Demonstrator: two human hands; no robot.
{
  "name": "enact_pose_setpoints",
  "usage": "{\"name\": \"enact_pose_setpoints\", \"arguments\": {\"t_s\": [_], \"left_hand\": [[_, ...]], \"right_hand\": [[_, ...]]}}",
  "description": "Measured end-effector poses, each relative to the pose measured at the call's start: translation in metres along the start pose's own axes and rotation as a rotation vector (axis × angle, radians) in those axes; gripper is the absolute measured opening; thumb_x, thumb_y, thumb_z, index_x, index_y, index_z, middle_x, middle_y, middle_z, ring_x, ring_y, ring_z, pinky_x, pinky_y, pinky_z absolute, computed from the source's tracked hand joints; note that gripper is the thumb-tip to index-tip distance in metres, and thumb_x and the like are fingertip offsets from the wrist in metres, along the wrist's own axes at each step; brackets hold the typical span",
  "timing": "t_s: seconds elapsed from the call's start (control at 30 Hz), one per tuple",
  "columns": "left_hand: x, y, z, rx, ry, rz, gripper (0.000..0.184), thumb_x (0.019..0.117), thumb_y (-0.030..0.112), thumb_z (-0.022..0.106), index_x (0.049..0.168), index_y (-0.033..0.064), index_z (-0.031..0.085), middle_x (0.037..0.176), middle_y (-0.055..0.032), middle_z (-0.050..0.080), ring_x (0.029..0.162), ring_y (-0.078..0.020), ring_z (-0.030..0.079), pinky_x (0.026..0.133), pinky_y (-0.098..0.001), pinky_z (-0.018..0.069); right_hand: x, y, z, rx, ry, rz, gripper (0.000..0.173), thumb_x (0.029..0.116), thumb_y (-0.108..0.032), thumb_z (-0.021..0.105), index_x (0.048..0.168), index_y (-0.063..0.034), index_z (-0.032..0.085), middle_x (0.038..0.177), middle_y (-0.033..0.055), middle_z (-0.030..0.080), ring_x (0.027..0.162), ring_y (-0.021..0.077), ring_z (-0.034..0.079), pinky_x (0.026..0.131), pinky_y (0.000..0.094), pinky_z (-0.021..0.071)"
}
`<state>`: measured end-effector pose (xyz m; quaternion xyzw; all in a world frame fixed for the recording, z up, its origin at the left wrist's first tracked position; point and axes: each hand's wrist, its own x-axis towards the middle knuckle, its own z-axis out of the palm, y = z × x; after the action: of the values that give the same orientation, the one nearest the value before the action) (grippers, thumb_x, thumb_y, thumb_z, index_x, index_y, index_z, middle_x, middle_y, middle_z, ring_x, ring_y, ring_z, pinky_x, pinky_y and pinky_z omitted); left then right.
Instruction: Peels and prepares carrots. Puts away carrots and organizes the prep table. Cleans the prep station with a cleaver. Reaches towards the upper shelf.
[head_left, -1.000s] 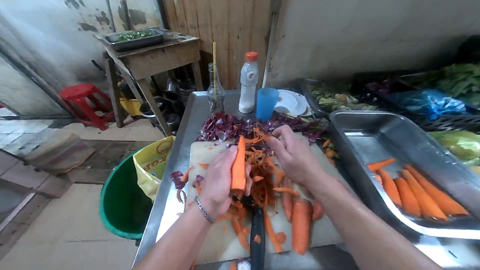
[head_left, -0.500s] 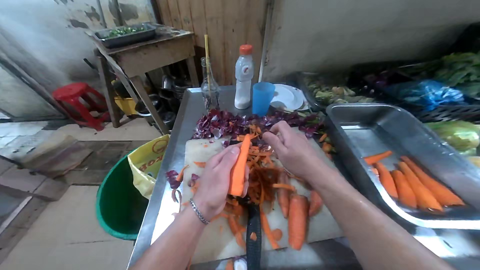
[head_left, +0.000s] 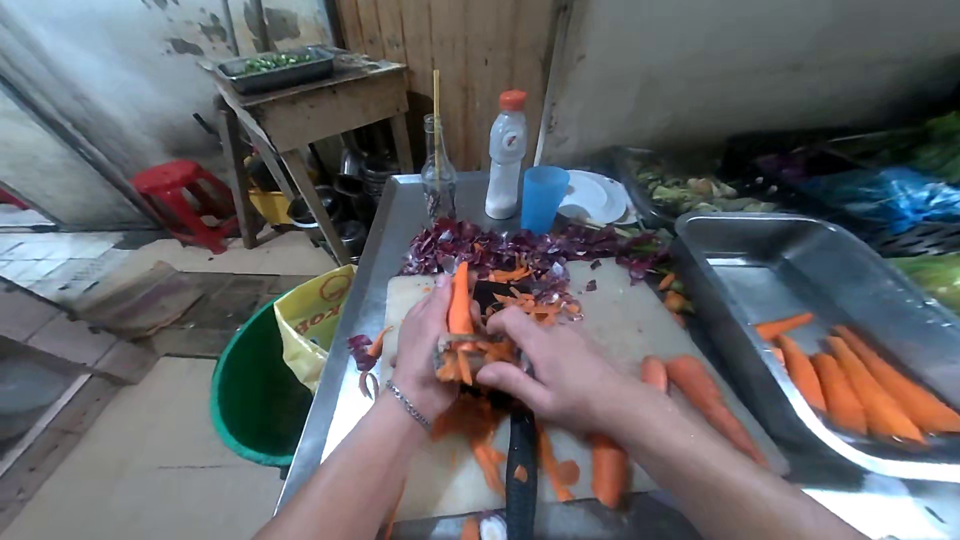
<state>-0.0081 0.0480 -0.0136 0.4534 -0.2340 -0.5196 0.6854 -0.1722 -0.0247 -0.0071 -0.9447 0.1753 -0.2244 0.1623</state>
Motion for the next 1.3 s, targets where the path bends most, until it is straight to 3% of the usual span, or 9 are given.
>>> {"name": "enact_pose_setpoints", "arguments": {"t_s": [0.17, 0.33, 0.5, 0.7, 0.8, 0.97, 1.17, 1.23, 1.3], "left_hand": [[-0.003, 0.0, 0.003, 0.056, -0.002, -0.014, 0.048, 0.1066, 0.057, 0.039, 0.128, 0.0223, 0.064, 0.085, -0.0006, 0.067, 0.063, -0.0073, 0.062, 0.054, -0.0231, 0.0524], [-0.008, 0.002, 0.014, 0.079, -0.053, -0.04, 0.051, 0.1096, 0.054, 0.03, 0.107, 0.0135, 0.06, 0.078, -0.0033, 0.058, 0.054, -0.0101, 0.055, 0.047, -0.0237, 0.0506], [-0.004, 0.006, 0.007, 0.114, 0.008, -0.007, 0.052, 0.1091, 0.054, 0.034, 0.135, 0.0157, 0.058, 0.079, -0.0029, 0.06, 0.057, -0.0113, 0.059, 0.053, -0.027, 0.0557], [0.005, 0.002, 0.002, 0.476, 0.176, 0.291, 0.033, 0.1003, 0.012, 0.058, 0.133, 0.0131, 0.059, 0.081, -0.0046, 0.059, 0.052, -0.0115, 0.052, 0.047, -0.0254, 0.0494], [0.007, -0.003, -0.001, 0.547, 0.186, 0.35, 0.03, 0.1051, 0.018, 0.055, 0.135, 0.0136, 0.058, 0.081, -0.0048, 0.061, 0.052, -0.013, 0.055, 0.047, -0.0274, 0.0524], [0.002, -0.01, 0.003, 0.635, 0.136, 0.4, 0.037, 0.1111, 0.035, 0.042, 0.142, 0.019, 0.054, 0.07, -0.0033, 0.057, 0.049, -0.0151, 0.054, 0.045, -0.0307, 0.0507], [-0.019, 0.0, 0.083, 1.036, -0.173, 0.598, 0.044, 0.1062, 0.043, 0.044, 0.137, 0.0158, 0.058, 0.077, 0.0017, 0.063, 0.054, -0.0113, 0.059, 0.047, -0.0295, 0.0534], [-0.023, 0.01, 0.127, 1.26, -0.292, 0.612, 0.04, 0.1057, 0.039, 0.05, 0.136, 0.0153, 0.058, 0.081, -0.0012, 0.066, 0.06, -0.0137, 0.061, 0.053, -0.0359, 0.0538], [-0.02, 0.013, 0.172, 1.472, -0.459, 0.564, 0.032, 0.1047, 0.034, 0.056, 0.13, 0.0153, 0.062, 0.089, -0.0045, 0.068, 0.073, -0.0193, 0.065, 0.065, -0.0447, 0.0553]], "right_hand": [[0.004, 0.01, 0.001, -0.095, 0.077, 0.014, 0.055, 0.1022, -0.062, 0.044, 0.117, -0.013, 0.062, 0.059, -0.0031, 0.056, 0.049, 0.017, 0.059, 0.043, 0.0401, 0.0492], [0.007, 0.032, -0.016, -0.034, 0.093, 0.24, 0.052, 0.1042, -0.058, 0.046, 0.124, -0.0111, 0.059, 0.065, 0.0016, 0.057, 0.054, 0.0213, 0.059, 0.05, 0.0451, 0.0508], [0.007, 0.045, -0.042, 0.107, 0.135, 0.353, 0.044, 0.1026, -0.048, 0.057, 0.127, -0.012, 0.056, 0.079, 0.002, 0.065, 0.066, 0.0172, 0.064, 0.062, 0.0429, 0.056], [0.001, 0.057, -0.056, -0.048, 0.22, 0.116, 0.023, 0.0998, -0.026, 0.065, 0.119, -0.0136, 0.067, 0.096, 0.0026, 0.072, 0.085, 0.0154, 0.07, 0.075, 0.042, 0.0602], [0.0, 0.07, -0.049, -0.157, 0.093, 0.096, 0.02, 0.0982, -0.017, 0.068, 0.117, -0.0132, 0.072, 0.103, 0.0097, 0.071, 0.093, 0.0289, 0.072, 0.077, 0.056, 0.0591], [0.004, 0.069, -0.056, -0.032, 0.033, 0.27, 0.024, 0.1061, -0.031, 0.057, 0.116, -0.0132, 0.069, 0.101, 0.0085, 0.072, 0.096, 0.0265, 0.071, 0.084, 0.0556, 0.0572], [0.003, 0.046, -0.054, -0.038, -0.173, 0.461, 0.031, 0.1077, -0.033, 0.052, 0.117, -0.0079, 0.067, 0.103, 0.0181, 0.07, 0.1, 0.0378, 0.07, 0.083, 0.0606, 0.055], [-0.005, 0.049, -0.029, -0.008, 0.044, 0.381, 0.02, 0.099, -0.016, 0.064, 0.111, -0.002, 0.072, 0.101, 0.0182, 0.073, 0.099, 0.0336, 0.071, 0.086, 0.054, 0.0559], [0.002, 0.123, 0.068, -0.114, 0.612, -0.004, 0.022, 0.096, -0.026, 0.065, 0.102, -0.0063, 0.074, 0.086, 0.0092, 0.073, 0.077, 0.0197, 0.07, 0.07, 0.0368, 0.0584]]}}
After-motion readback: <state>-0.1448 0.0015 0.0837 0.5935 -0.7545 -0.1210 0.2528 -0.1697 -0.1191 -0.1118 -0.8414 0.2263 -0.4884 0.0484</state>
